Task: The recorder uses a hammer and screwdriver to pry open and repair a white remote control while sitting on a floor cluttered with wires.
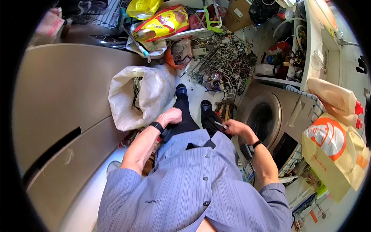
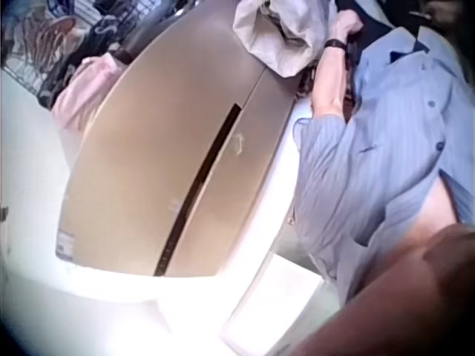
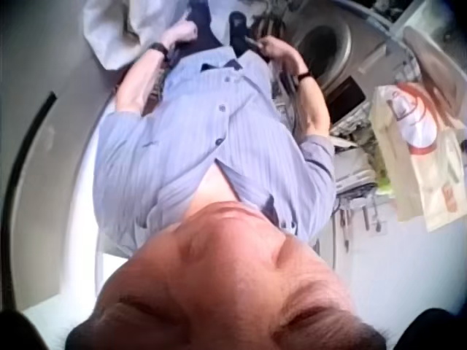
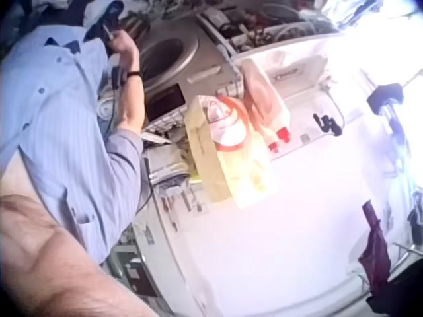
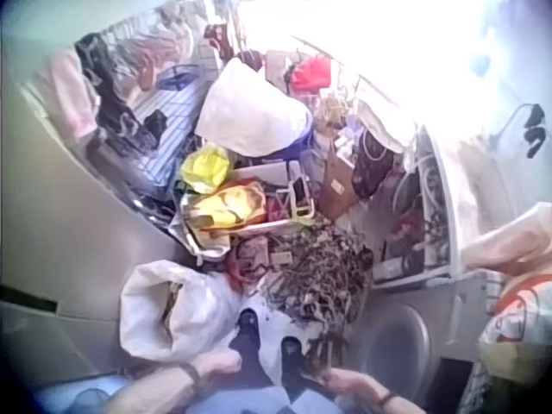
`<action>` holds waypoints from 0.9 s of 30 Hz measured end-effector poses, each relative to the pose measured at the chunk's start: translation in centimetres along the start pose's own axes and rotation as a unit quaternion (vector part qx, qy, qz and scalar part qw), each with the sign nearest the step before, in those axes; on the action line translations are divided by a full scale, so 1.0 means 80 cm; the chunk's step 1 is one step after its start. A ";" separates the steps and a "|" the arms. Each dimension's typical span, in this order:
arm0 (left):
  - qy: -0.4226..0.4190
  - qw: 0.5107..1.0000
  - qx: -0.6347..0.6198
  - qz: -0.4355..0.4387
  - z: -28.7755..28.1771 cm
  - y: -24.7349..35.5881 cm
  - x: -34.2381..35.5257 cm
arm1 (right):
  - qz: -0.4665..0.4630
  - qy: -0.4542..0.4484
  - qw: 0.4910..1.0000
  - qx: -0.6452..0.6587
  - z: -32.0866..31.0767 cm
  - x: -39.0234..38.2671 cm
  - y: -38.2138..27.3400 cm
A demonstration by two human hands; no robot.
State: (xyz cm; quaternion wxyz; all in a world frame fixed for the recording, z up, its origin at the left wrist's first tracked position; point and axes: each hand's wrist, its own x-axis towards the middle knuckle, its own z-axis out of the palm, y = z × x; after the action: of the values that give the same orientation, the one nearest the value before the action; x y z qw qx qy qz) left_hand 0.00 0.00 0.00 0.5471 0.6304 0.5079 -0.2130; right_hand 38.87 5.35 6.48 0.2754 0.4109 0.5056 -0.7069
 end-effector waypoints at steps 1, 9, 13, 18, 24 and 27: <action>-0.009 0.998 -0.051 0.019 -0.003 0.013 -0.018 | 0.005 -0.013 1.000 -0.006 0.005 -0.010 0.002; -0.115 0.991 0.044 0.048 -0.052 -0.053 -0.026 | 0.024 -0.121 0.987 -0.107 0.014 0.077 -0.054; -0.282 0.935 -0.161 0.144 -0.113 -0.051 -0.044 | 0.010 -0.142 0.985 -0.092 -0.023 0.130 -0.051; -0.251 0.947 0.008 0.203 -0.123 -0.038 0.110 | -0.098 0.173 0.979 -0.042 -0.137 0.279 0.061; 0.178 0.951 0.092 0.237 -0.179 0.011 0.354 | -0.067 0.379 0.903 0.192 -0.239 0.409 0.191; 0.239 0.935 0.014 0.262 -0.196 0.032 0.424 | -0.074 0.453 0.876 0.150 -0.239 0.470 0.290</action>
State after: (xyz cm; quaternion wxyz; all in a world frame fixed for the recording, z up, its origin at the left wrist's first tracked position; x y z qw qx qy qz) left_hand 11.08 28.35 -21.85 0.4371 0.7812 0.4369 0.0876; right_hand 44.09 16.51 -40.05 -0.1019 0.6840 0.4918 -0.5291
